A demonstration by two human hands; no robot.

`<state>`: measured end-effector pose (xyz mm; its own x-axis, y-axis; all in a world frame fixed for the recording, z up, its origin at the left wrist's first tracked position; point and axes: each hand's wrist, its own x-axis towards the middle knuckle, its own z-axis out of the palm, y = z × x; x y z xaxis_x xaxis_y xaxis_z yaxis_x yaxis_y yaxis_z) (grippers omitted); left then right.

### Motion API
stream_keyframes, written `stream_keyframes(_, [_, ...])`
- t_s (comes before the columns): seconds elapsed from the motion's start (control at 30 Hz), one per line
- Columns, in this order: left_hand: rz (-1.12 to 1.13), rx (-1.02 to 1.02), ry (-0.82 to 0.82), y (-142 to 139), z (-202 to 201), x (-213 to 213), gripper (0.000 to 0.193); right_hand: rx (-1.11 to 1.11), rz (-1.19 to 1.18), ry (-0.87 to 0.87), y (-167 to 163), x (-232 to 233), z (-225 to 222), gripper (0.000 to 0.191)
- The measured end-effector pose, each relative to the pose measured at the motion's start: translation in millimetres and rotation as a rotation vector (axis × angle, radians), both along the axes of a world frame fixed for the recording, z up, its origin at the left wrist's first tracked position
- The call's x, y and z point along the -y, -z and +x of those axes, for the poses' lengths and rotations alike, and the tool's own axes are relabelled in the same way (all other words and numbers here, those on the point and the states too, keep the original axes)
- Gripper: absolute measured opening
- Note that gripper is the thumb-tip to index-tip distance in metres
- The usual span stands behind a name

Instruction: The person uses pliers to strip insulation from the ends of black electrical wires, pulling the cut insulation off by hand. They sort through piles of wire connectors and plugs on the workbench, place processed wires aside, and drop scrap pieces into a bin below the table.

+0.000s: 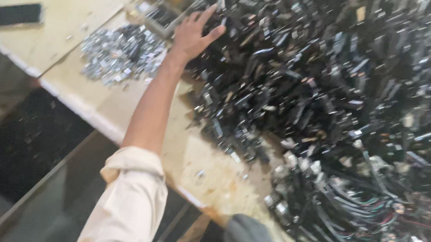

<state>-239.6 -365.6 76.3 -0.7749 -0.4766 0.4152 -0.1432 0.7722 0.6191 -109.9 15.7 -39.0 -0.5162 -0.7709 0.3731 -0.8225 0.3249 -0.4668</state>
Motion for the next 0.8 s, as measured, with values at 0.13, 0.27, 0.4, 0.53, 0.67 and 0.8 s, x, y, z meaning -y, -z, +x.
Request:
stream_keyframes(0.13, [-0.023,-0.024,0.093,-4,-9,-18,0.071,0.035,-0.005,0.045,-19,31,-13,0.051])
stream_keyframes(0.27, [0.047,-0.08,0.119,12,2,-54,0.066,0.013,0.094,-0.071,-37,75,-31,0.068])
stream_keyframes(0.4, [0.074,-0.108,0.109,27,15,-108,0.05,0.002,0.124,-0.139,-28,81,-32,0.064])
stream_keyframes(0.53, [0.051,-0.184,-0.036,47,27,-161,0.044,-0.005,0.06,-0.103,-22,56,-31,0.058])
stream_keyframes(0.67, [-0.07,-0.306,-0.052,79,45,-192,0.047,0.045,-0.057,-0.14,-64,8,-37,0.053])
stream_keyframes(0.8, [-0.012,-0.257,-0.011,99,56,-193,0.041,0.101,-0.207,-0.028,-105,-114,-31,0.05])
